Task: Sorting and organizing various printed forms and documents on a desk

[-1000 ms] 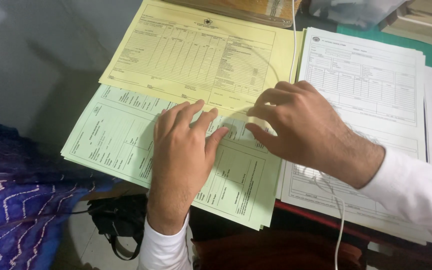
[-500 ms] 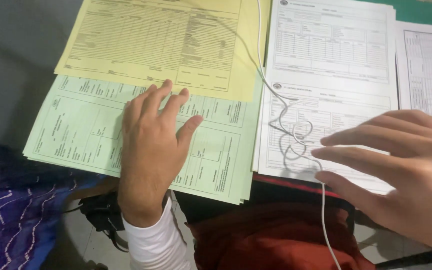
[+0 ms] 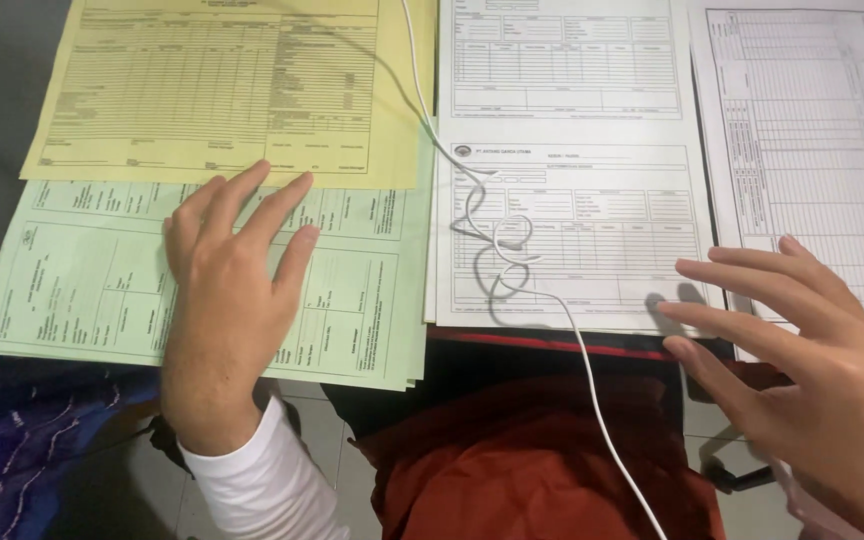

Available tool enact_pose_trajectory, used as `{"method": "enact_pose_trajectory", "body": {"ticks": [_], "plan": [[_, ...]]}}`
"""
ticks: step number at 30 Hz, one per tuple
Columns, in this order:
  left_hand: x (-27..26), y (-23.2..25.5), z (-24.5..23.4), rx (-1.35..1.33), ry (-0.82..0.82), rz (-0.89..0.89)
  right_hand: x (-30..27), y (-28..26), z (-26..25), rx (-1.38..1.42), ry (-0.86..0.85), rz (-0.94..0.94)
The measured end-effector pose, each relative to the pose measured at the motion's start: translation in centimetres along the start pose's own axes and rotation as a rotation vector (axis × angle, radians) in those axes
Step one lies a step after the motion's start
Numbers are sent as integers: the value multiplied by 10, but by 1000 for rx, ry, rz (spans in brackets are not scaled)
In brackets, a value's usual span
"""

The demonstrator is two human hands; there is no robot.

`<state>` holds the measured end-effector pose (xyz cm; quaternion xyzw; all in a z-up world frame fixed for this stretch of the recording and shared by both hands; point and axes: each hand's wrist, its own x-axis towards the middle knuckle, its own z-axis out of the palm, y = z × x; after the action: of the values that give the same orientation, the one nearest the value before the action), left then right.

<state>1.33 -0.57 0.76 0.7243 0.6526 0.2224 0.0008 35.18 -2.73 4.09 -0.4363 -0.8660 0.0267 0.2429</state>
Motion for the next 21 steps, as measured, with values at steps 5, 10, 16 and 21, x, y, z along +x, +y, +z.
{"method": "enact_pose_trajectory", "body": {"ticks": [5, 10, 16, 21], "plan": [[-1, 1, 1, 5, -13, 0, -6, 4, 1, 15, -10, 18], [-2, -1, 6, 50, 14, 26, -6, 8, 4, 58, -47, -4], [3, 6, -13, -46, 30, 10, -7, 8, 6, 39, -65, 9], [20, -44, -51, 141, -6, 56, -10, 12, 8, 25, -85, -2]]}}
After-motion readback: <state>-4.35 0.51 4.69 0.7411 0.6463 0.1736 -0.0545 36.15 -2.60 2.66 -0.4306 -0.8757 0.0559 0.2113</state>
